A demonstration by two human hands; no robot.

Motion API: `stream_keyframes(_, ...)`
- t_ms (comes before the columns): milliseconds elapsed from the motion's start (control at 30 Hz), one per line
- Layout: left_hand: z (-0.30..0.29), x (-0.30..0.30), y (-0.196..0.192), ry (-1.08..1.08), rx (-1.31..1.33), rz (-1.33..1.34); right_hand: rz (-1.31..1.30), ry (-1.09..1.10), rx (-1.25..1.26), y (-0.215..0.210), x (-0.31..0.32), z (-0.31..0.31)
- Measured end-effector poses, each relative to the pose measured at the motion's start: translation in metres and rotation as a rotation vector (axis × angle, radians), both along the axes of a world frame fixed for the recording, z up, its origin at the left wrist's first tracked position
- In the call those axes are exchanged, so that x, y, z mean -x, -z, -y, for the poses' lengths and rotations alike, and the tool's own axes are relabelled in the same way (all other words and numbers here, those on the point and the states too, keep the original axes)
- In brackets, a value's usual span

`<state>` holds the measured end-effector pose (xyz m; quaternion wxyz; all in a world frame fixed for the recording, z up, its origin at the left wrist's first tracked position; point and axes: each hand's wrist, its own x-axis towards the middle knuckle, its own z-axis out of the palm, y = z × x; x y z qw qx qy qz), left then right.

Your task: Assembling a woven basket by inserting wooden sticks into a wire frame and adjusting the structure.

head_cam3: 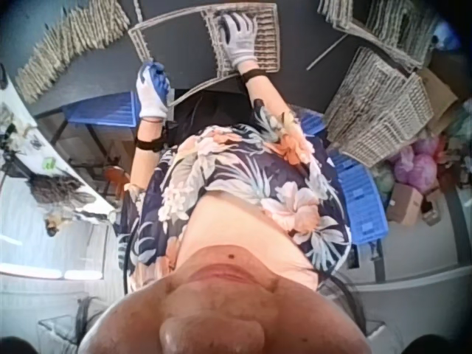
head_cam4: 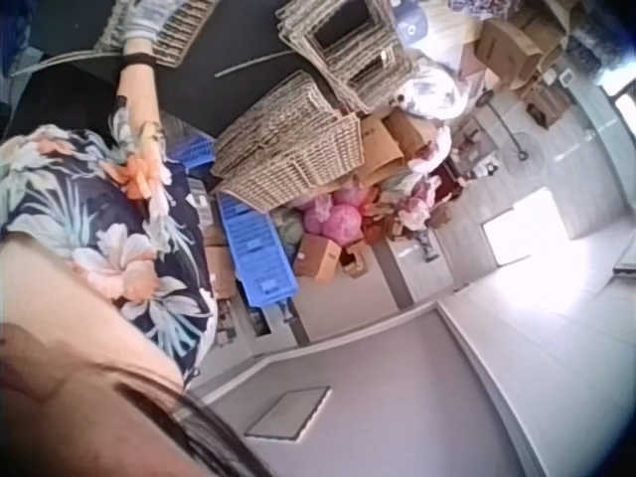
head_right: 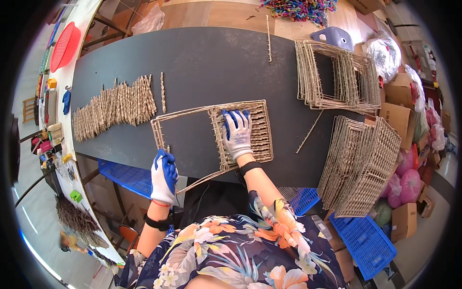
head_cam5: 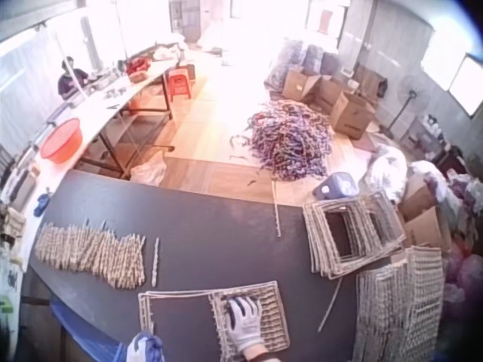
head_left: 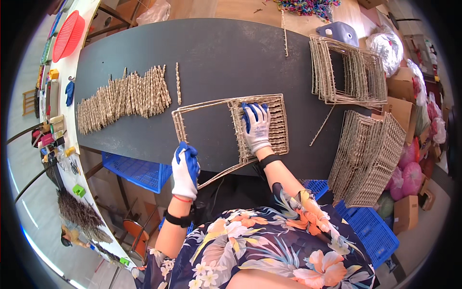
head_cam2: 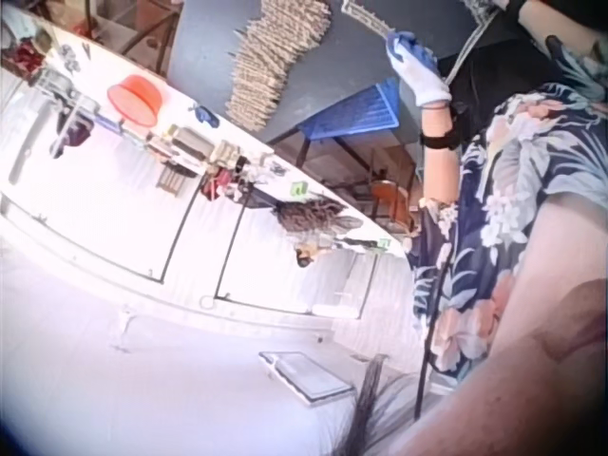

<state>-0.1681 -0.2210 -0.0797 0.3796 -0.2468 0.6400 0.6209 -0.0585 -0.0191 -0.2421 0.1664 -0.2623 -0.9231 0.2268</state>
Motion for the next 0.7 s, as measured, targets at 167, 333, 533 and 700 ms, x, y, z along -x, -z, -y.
stream_keyframes(167,0.016,0.009,0.039,-0.011,0.044,0.07,-0.153,0.023,0.109,-0.008,0.001,-0.004)
stream_keyframes(333,0.018,0.01,0.042,0.001,0.084,0.11,-0.117,0.013,0.068,-0.011,0.002,-0.003)
stream_keyframes(533,0.0,-0.029,-0.011,0.298,0.168,-0.326,0.327,-0.043,-0.017,-0.006,0.008,0.003)
stream_keyframes(700,-0.011,-0.044,-0.055,0.594,0.219,-0.497,0.373,0.0,-0.043,0.009,0.012,0.003)
